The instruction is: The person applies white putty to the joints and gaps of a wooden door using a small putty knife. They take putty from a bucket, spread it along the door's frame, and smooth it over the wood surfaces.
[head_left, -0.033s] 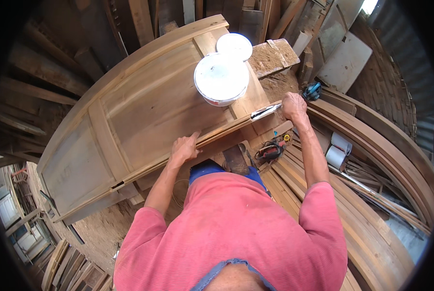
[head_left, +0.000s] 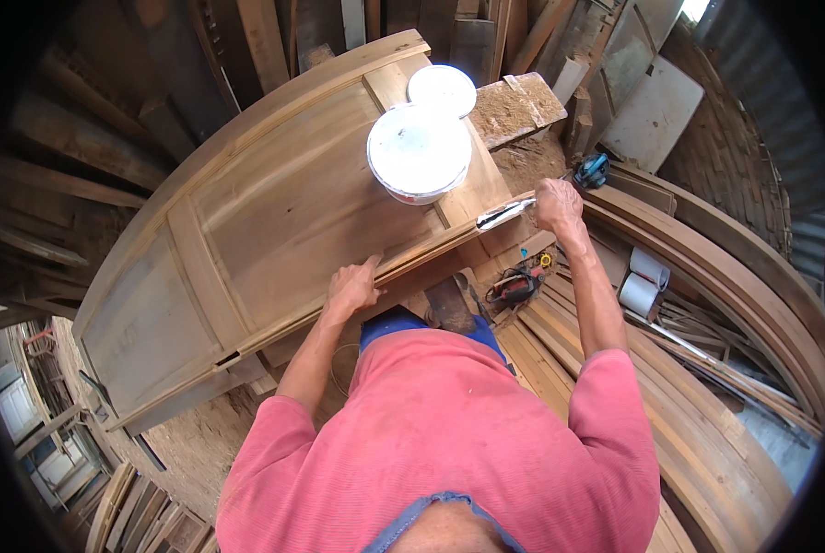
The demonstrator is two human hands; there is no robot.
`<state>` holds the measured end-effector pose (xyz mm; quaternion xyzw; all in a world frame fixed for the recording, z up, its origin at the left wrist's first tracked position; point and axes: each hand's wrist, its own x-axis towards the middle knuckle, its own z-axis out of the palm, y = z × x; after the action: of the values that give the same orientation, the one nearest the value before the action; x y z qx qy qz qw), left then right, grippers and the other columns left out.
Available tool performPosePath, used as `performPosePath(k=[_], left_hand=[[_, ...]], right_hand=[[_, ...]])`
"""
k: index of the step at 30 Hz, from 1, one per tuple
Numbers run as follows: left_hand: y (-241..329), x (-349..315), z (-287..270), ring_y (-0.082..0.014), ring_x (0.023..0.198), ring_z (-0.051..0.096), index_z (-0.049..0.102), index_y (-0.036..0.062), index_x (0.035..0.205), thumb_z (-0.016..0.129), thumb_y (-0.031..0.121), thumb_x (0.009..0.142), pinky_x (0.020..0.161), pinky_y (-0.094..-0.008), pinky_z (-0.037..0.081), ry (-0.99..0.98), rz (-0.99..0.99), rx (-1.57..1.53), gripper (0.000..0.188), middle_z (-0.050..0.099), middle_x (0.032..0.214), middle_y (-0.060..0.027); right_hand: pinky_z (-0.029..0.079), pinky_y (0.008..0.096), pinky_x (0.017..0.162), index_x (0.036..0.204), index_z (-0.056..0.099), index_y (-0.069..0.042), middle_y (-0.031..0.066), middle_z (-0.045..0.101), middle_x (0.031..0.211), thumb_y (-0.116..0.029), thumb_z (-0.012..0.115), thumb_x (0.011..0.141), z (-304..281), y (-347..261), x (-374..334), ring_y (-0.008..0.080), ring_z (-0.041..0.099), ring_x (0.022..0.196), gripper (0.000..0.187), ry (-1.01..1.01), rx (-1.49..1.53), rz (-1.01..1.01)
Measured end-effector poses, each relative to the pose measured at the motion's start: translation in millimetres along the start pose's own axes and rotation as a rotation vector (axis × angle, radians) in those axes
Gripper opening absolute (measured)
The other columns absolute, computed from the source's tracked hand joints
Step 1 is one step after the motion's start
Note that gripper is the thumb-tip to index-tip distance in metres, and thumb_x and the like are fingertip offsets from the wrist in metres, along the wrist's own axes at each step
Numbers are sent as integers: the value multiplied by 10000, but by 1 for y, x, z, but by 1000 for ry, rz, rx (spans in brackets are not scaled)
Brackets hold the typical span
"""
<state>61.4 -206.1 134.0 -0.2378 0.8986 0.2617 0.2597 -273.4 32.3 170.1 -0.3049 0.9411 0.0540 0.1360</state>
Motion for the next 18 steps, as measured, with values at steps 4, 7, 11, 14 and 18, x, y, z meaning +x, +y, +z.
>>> performPosePath(k=[4,7,11,14,18], left_hand=[[-2,-1,-3,-436,977,648,476,158,1384,787,295,756,851,-512,517,-16,24,-25,714,682,1010,-249],[-5,2,-1,-441,969,649,474,157,1380,785,295,758,840,-513,520,-13,41,-21,709,681,1008,-250],[-10,5,1,-444,955,651,475,154,1372,781,297,763,826,-515,522,-34,53,-31,697,681,995,-249],[-11,5,5,-441,946,652,472,150,1372,778,296,767,817,-518,521,-24,68,-29,694,685,976,-242],[-13,4,2,-438,949,649,462,149,1382,775,291,769,817,-521,519,-25,70,-38,703,689,961,-235]], right_hand=[[525,467,765,807,703,-56,208,683,842,-76,611,730,-20,-9,-38,402,658,855,121,-53,110,10],[508,449,781,852,706,-68,186,685,882,-116,641,740,-28,3,-61,387,648,878,138,15,308,7],[506,424,772,879,704,-71,170,689,845,-157,618,797,-44,9,-72,353,663,850,147,204,538,44],[509,415,744,944,686,-66,172,687,838,-163,619,824,-61,-17,-66,344,675,808,168,288,700,91],[533,402,723,1028,679,-49,158,706,845,-133,580,863,-80,-86,-44,315,687,767,209,364,619,-138]])
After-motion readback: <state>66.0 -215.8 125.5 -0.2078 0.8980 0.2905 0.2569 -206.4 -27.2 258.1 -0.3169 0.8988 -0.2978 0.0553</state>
